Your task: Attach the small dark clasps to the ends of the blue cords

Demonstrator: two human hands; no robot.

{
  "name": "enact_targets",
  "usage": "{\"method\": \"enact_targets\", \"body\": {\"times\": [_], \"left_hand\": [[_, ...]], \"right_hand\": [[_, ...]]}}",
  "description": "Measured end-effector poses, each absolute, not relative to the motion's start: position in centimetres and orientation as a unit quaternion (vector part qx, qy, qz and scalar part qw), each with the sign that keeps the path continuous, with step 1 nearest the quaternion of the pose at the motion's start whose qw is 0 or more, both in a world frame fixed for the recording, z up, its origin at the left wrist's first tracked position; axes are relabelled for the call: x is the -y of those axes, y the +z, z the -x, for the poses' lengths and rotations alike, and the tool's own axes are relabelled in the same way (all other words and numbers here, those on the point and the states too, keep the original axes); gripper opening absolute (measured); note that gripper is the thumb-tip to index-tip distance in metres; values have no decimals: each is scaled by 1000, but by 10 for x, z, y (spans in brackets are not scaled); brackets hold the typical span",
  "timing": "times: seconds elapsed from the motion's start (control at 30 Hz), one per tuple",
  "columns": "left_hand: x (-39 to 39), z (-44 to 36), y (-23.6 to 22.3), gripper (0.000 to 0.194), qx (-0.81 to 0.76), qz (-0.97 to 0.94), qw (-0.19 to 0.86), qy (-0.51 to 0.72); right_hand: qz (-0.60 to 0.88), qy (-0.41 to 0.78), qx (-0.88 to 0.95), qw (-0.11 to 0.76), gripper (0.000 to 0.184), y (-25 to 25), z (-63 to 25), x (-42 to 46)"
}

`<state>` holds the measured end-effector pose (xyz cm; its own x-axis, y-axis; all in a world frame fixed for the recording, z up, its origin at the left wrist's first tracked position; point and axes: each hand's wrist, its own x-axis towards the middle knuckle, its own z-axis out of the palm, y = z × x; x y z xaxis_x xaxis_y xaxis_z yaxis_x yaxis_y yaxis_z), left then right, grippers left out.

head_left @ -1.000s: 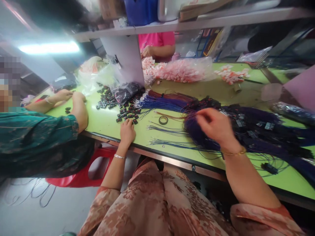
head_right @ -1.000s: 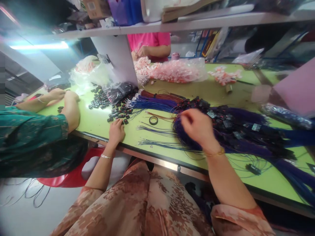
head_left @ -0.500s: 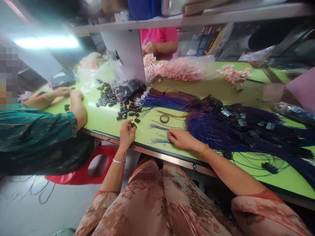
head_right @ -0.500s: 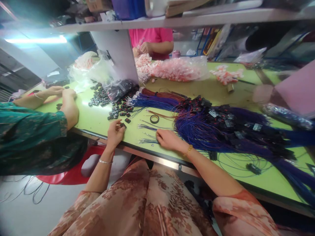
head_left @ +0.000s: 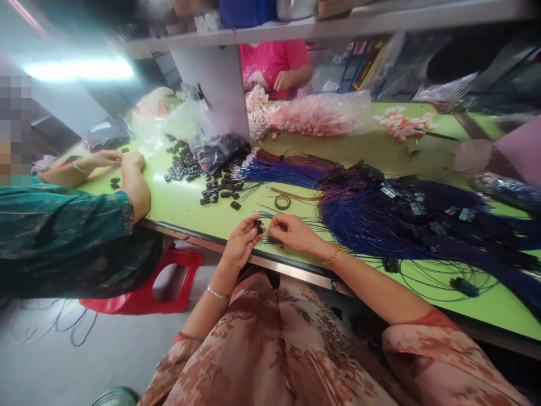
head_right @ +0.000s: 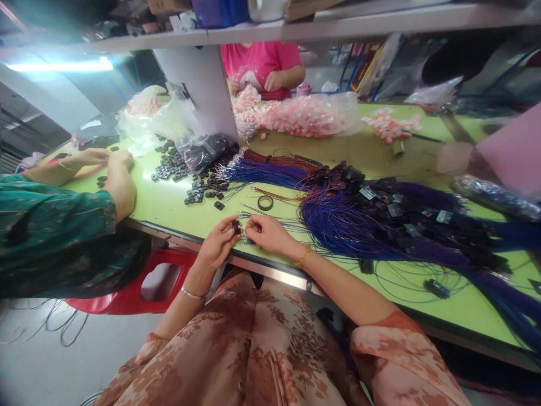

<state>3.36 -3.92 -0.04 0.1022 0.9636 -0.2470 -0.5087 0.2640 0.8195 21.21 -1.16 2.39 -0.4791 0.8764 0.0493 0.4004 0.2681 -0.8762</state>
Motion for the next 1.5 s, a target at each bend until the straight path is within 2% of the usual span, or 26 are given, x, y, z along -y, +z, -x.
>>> {"method": "enact_targets", "body": {"times": [0.53,0.7,0.93,1.33,1.43,1.5], "left_hand": [[46,-40,-1,33,-342,-254,748,510],[48,-42,-2,37,-364,-279,725,514],[52,-49,-13,38,-434,-349,638,532],[63,-50,-14,36,-477,-354,615,519],[63,-46,-11,39,-480,-350,622,510],[63,-44,-10,41,-485,-348,621,509]], "right_hand": [[464,336,771,278,18,21,-212,21],[469,342,767,272,17,21,-211,22],[451,314,794,258,20,19,-209,24],[423,246,855,172,21,19,-213,22],[466,213,842,171,24,27,-223,1],[522,160,826,138,24,28,-229,-14]]}}
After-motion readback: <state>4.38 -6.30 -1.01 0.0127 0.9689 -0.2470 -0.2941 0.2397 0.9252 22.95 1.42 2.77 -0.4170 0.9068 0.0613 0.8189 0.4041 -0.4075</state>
